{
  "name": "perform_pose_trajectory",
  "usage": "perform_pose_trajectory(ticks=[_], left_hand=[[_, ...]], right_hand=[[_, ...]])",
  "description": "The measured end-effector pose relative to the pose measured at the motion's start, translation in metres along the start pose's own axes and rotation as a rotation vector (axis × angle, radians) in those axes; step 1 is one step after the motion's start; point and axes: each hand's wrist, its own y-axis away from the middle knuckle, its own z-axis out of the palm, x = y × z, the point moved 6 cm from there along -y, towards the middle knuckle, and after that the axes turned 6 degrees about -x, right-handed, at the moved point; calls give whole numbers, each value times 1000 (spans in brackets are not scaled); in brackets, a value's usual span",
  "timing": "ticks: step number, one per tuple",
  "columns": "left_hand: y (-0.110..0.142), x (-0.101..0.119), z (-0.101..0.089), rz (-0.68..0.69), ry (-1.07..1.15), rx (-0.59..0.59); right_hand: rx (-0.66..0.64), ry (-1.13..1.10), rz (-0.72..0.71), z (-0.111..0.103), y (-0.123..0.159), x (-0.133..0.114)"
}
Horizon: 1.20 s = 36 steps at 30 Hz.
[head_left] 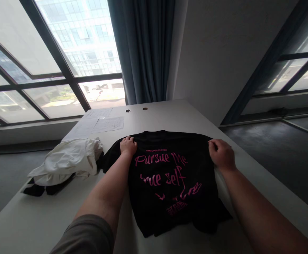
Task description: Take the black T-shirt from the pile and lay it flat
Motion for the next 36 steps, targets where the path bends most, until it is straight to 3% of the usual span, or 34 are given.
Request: perform_pose_trajectory(ticks=[3, 5, 7, 8, 10, 11, 13, 16, 20, 23, 26, 29, 32, 36], left_hand=[[7, 5, -3, 18, 21, -33], [24, 6, -14, 55, 53, -20], [55, 1, -37, 105, 127, 87], [75, -6, -52, 118, 187, 195], [121, -24, -78, 94, 280, 353], [144, -30, -84, 98, 287, 356], [191, -35, -88, 165, 261, 275], [255, -29, -73, 276, 288, 9], [312, -4, -58, 435, 282, -185], [324, 10, -54, 498, 232, -232], [320, 16, -49, 507, 215, -234], [314, 21, -45, 512, 236, -189], [310, 23, -43, 490, 252, -151], [306, 21, -45, 442, 369, -141]], right_hand=[[-219, -210, -196, -3, 36, -53], [-354, -307, -280, -5, 61, -81], [-447, -365, -298, -11, 83, -97], [-473, -387, -286, -15, 91, -101], [-464, -421, -232, -28, 103, -101], [-423, -428, -193, -35, 106, -98], [-299, -412, -101, -51, 111, -90], [-168, -349, 56, -69, 123, -80], [-257, -272, 184, -74, 150, -84], [-300, -237, 86, -80, 168, -99], [-329, -273, -51, -84, 182, -114], [-445, -321, -137, -78, 190, -124], [-540, -297, -188, -66, 192, -131], [-468, -235, -137, -53, 182, -127]])
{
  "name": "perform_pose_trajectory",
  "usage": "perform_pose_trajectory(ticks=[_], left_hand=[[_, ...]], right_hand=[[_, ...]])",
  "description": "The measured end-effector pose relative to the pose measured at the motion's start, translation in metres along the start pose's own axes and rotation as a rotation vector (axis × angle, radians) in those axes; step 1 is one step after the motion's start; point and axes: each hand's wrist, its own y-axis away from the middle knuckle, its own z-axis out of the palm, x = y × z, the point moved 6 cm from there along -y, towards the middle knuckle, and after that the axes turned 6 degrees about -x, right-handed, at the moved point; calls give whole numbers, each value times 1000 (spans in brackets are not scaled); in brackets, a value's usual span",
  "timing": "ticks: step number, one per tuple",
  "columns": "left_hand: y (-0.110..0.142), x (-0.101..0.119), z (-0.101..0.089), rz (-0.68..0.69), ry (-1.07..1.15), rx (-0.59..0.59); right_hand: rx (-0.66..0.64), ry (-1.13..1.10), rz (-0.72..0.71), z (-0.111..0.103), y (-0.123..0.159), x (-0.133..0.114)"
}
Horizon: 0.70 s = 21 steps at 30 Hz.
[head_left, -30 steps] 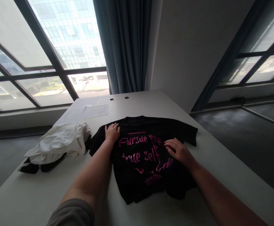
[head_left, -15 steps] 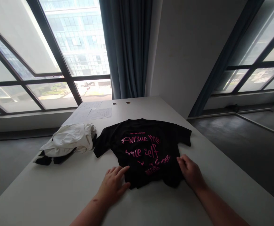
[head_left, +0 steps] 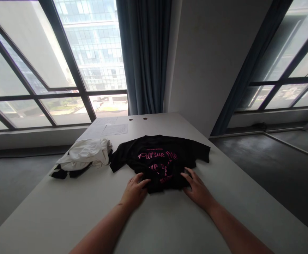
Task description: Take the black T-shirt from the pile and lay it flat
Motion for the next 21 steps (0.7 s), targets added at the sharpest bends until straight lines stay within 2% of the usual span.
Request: perform_pose_trajectory(ticks=[4, 8, 9, 11, 13, 16, 18, 21], left_hand=[[-2, -13, -6, -24, 293, 91], [3, -26, -9, -186, 481, 207], [6, -23, -12, -190, 482, 238], [13, -8, -19, -100, 403, 274], [19, 15, -23, 39, 226, 236], [23, 38, -15, 157, -20, 50], [21, 39, -9, 154, -68, -35], [16, 30, -11, 106, -3, -19]], right_hand=[[135, -84, 129, -6, -4, 15], [96, -258, 125, -15, -1, 11], [90, -296, 117, -17, 1, 8], [120, -362, 118, -23, 7, 2], [186, -432, 139, -28, 12, 0], [225, -542, 171, -27, 18, -1], [208, -610, 201, -25, 20, 0], [192, -757, 259, -23, 24, 2]])
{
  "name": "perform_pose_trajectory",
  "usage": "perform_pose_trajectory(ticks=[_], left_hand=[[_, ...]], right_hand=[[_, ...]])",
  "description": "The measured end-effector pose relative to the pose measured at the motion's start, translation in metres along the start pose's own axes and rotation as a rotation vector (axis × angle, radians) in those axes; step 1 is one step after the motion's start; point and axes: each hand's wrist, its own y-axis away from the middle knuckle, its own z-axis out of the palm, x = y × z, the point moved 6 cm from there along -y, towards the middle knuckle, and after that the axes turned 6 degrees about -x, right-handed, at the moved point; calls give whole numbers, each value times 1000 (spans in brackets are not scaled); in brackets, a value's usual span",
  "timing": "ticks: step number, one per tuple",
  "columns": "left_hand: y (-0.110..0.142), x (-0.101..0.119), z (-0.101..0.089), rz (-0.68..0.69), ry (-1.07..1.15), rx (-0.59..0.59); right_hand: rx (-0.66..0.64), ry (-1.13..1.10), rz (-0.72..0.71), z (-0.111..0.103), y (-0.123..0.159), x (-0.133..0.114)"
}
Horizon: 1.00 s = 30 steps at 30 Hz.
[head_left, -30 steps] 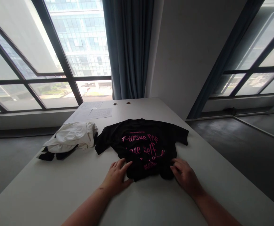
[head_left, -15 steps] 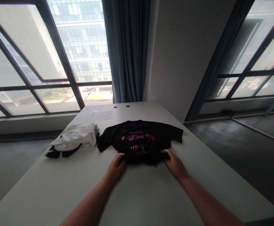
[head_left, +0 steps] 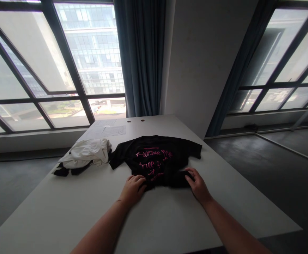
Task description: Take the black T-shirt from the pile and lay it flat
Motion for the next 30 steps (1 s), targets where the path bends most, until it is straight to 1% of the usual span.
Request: perform_pose_trajectory(ticks=[3, 5, 8, 10, 11, 13, 15, 17, 18, 19, 20, 22, 23, 24, 25, 26, 30], left_hand=[[1, -10, -13, -43, 170, 114], [6, -17, -21, -82, 313, 204], [23, -28, -31, -166, 483, 356], [41, -40, -37, -241, 558, 470], [51, -47, -39, -275, 584, 516], [72, -61, -45, -321, 599, 561], [91, -69, -54, -345, 548, 583], [105, -67, -64, -320, 434, 593], [107, -60, -68, -272, 361, 562], [106, -48, -68, -199, 282, 487], [102, -34, -64, -111, 204, 366], [95, -3, -47, 43, 63, 69], [93, 9, -37, 86, 9, -54], [91, 17, -29, 101, -32, -136], [90, 21, -24, 95, -60, -180], [90, 22, -20, 79, -79, -193], [94, 10, -17, 42, -108, -173]], right_hand=[[-29, -148, 62, -3, 5, 0], [-62, -258, 117, -7, 10, 1], [-112, -446, 225, -12, 19, 5], [-144, -464, 262, -16, 26, 8], [-161, -415, 254, -18, 29, 9], [-154, -205, 160, -24, 33, 5], [-62, 64, -5, -30, 38, -7], [22, 280, -175, -26, 44, -24], [18, 352, -246, -19, 48, -32], [-32, 408, -304, -8, 52, -39], [-113, 458, -350, 6, 56, -43], [-279, 560, -400, 35, 63, -47], [-325, 611, -406, 46, 66, -46], [-334, 655, -402, 53, 67, -44], [-310, 686, -392, 56, 66, -41], [-267, 699, -378, 56, 64, -38], [-114, 634, -302, 40, 52, -23]])
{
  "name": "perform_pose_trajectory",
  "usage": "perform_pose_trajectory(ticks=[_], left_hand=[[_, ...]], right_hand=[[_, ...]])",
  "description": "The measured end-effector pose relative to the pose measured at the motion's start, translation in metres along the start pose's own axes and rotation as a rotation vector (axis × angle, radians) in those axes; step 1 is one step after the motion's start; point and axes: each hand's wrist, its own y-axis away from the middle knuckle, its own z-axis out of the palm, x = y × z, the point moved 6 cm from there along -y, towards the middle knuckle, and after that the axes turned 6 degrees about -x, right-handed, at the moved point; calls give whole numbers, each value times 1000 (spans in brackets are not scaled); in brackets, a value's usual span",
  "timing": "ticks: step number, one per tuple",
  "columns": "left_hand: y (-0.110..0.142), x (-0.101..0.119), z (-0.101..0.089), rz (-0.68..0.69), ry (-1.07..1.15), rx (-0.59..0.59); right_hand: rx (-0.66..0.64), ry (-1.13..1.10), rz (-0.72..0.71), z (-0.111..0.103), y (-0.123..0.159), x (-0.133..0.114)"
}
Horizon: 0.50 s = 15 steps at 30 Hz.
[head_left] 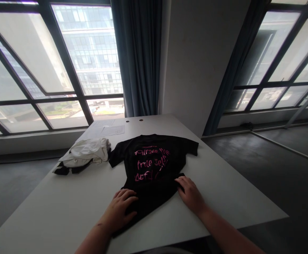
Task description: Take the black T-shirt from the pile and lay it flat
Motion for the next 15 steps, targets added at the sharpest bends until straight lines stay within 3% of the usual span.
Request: perform_pose_trajectory(ticks=[3, 7, 11, 15], left_hand=[[9, -5, -1, 1, -24, 1], [23, 8, -3, 35, -53, -42], [32, 15, -7, -105, -111, -103], [40, 12, -15, -195, -50, -252]], right_hand=[[71, -123, 107, -10, -1, 16], [148, -299, 294, -31, 6, 32], [265, -454, 474, -59, 20, 57], [297, -646, 652, -87, 43, 89]])
